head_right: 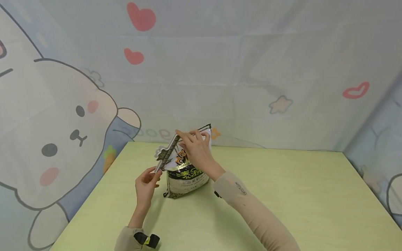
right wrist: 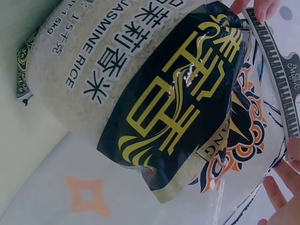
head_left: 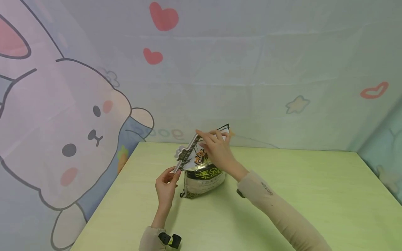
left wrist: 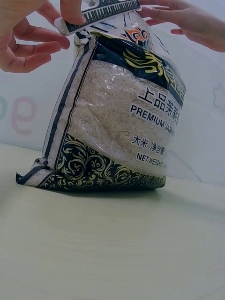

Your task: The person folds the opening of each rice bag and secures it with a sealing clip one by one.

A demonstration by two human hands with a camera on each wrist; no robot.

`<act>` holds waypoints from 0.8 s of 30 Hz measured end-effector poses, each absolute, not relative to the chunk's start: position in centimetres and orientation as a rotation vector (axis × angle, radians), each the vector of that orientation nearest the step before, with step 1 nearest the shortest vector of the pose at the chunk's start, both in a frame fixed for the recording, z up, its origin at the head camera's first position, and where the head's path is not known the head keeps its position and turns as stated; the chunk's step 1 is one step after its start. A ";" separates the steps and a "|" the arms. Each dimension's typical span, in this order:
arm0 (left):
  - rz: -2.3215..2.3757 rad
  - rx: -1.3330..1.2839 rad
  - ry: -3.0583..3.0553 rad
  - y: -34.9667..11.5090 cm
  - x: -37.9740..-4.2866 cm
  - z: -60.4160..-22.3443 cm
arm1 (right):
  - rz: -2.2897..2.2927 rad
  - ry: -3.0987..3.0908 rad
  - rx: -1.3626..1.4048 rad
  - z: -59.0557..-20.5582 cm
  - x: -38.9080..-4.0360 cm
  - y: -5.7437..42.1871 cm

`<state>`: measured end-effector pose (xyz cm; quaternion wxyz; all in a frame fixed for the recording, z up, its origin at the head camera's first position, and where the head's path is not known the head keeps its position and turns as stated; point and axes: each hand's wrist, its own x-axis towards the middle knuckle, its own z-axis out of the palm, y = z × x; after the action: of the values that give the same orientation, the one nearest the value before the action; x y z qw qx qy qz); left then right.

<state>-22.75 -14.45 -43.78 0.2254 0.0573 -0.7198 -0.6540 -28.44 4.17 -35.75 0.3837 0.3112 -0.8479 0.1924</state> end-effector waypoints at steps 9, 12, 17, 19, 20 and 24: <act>-1.785 0.124 -1.978 -13.9 -21.4 -41.9 | 0.514 -2.228 0.772 -36.3 -27.8 4.9; -1.781 0.122 -1.978 -13.8 -21.1 -41.6 | 0.512 -2.228 0.770 -36.6 -27.7 5.3; -1.779 0.130 -1.974 -14.2 -21.8 -42.8 | 0.530 -2.226 0.781 -37.1 -27.5 5.7; -1.771 0.123 -1.972 -14.3 -22.2 -43.4 | 0.538 -2.226 0.787 -37.1 -27.3 5.8; -1.768 0.116 -1.968 -14.4 -22.4 -43.7 | 0.541 -2.227 0.790 -37.2 -27.2 5.8; -1.725 0.089 -1.954 -14.3 -22.4 -43.8 | 0.542 -2.241 0.802 -37.2 -26.9 6.0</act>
<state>-22.43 -14.33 -43.83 0.2635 0.0329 -0.7227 -0.6381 -26.94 6.03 -37.21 0.3431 0.3087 -0.8623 0.2085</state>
